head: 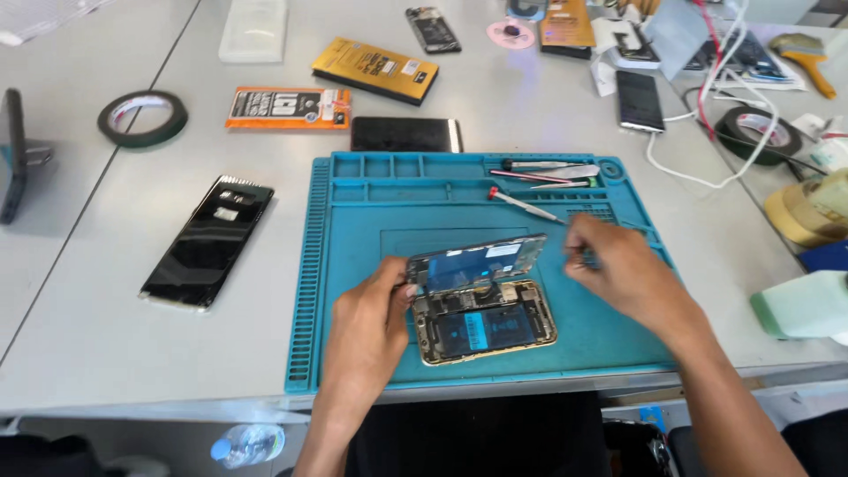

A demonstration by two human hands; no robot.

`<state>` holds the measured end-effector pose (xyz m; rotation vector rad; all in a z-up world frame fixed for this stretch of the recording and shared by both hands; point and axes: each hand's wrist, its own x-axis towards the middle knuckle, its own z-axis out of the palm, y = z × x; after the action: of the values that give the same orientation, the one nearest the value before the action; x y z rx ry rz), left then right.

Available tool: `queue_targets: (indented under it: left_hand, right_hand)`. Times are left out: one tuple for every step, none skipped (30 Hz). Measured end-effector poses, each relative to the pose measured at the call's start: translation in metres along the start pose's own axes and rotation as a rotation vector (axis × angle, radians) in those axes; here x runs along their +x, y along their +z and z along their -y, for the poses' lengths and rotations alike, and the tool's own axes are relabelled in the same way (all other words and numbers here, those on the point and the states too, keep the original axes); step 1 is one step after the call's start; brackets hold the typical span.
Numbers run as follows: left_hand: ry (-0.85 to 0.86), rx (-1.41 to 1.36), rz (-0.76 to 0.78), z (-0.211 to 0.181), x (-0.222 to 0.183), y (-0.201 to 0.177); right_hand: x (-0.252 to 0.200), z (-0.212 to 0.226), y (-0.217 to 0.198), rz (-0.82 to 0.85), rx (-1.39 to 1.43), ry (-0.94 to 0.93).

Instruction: The person reassembles a gold smartphone by aligning the screen and securing it with screws. They then place it aside and begin working on a second black smartphone, removing screws from its back cover.

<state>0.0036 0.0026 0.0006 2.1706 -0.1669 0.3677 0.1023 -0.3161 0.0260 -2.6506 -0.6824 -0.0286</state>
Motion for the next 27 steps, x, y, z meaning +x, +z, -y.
queue_targets:
  left_hand:
    - [-0.015, 0.002, -0.006, -0.001, 0.0, -0.001]
    - [-0.005, 0.01, 0.005, -0.002, 0.0, -0.001]
    - [0.004, 0.018, 0.017, -0.003, 0.0, -0.001]
    - [-0.004, 0.017, 0.012, -0.002, 0.0, 0.0]
    - [-0.007, 0.029, 0.016, -0.002, 0.0, 0.001]
    - [-0.006, 0.043, 0.021, -0.002, 0.0, 0.001]
    - [-0.011, 0.044, 0.016, -0.002, 0.001, 0.001]
    - [-0.004, 0.039, 0.015, -0.002, 0.0, 0.001]
    - [0.003, 0.034, 0.013, -0.003, 0.001, 0.001]
    - [0.01, 0.034, 0.015, -0.002, 0.0, 0.001]
    - [0.015, 0.022, 0.012, -0.001, 0.0, 0.001]
    - [0.018, 0.007, 0.005, -0.001, -0.001, 0.002]
    - [0.022, 0.005, 0.004, -0.002, 0.001, 0.001]
    - [0.024, 0.003, 0.005, -0.003, 0.001, 0.001]
    - [0.025, 0.002, 0.005, -0.004, 0.001, 0.0]
    - [0.022, 0.001, 0.005, -0.008, 0.001, -0.003]
    - [0.012, -0.005, 0.02, -0.012, 0.001, -0.006]
    - [0.004, -0.013, 0.033, -0.017, 0.003, -0.009]
    - [0.003, -0.015, 0.032, -0.018, 0.003, -0.01]
    - [0.003, -0.012, 0.035, -0.018, 0.004, -0.01]
    - [0.002, -0.01, 0.038, -0.018, 0.004, -0.01]
    - [-0.001, -0.013, 0.035, -0.018, 0.004, -0.011]
    - [0.013, -0.018, 0.037, -0.018, 0.003, -0.011]
    - [0.029, -0.022, 0.037, -0.018, 0.003, -0.011]
    - [0.028, -0.024, 0.033, -0.017, 0.004, -0.011]
    - [0.043, -0.021, 0.033, -0.017, 0.004, -0.011]
    - [0.059, -0.018, 0.032, -0.017, 0.003, -0.011]
  right_hand:
    - [-0.003, 0.0, 0.0, 0.013, 0.003, -0.009]
    - [-0.006, 0.0, 0.0, -0.063, 0.047, -0.039]
    - [-0.01, 0.0, -0.002, -0.14, 0.092, -0.068]
    - [-0.013, 0.009, -0.005, -0.132, 0.092, -0.074]
    - [-0.017, 0.018, -0.009, -0.115, 0.065, -0.088]
    - [-0.021, 0.027, -0.012, -0.103, 0.039, -0.103]
    - [-0.018, 0.036, -0.016, -0.099, 0.04, -0.108]
    - [-0.017, 0.046, -0.019, -0.094, 0.014, -0.201]
    - [-0.017, 0.055, -0.022, -0.09, -0.012, -0.293]
    - [-0.016, 0.064, -0.021, -0.096, -0.013, -0.291]
    - [-0.015, 0.073, -0.019, -0.085, 0.013, -0.386]
    - [-0.014, 0.082, -0.018, -0.069, 0.037, -0.484]
    - [-0.011, 0.087, -0.013, -0.072, 0.032, -0.483]
    - [-0.008, 0.091, -0.007, -0.083, 0.048, -0.555]
    - [-0.005, 0.096, -0.001, -0.094, 0.065, -0.626]
    - [-0.002, 0.097, 0.008, -0.091, 0.065, -0.626]
    - [0.002, 0.097, 0.016, -0.155, 0.012, -0.628]
    - [0.006, 0.097, 0.024, -0.221, -0.044, -0.629]
    - [0.007, 0.099, 0.026, -0.219, -0.046, -0.63]
    - [0.008, 0.1, 0.028, -0.218, -0.036, -0.611]
    - [0.009, 0.101, 0.03, -0.216, -0.025, -0.592]
    - [0.008, 0.1, 0.032, -0.211, -0.027, -0.594]
    - [0.007, 0.098, 0.034, -0.214, -0.032, -0.592]
    - [0.007, 0.096, 0.036, -0.219, -0.039, -0.591]
    - [0.007, 0.097, 0.035, -0.216, -0.041, -0.595]
    - [0.005, 0.099, 0.035, -0.225, -0.063, -0.601]
    - [0.003, 0.1, 0.034, -0.234, -0.084, -0.608]
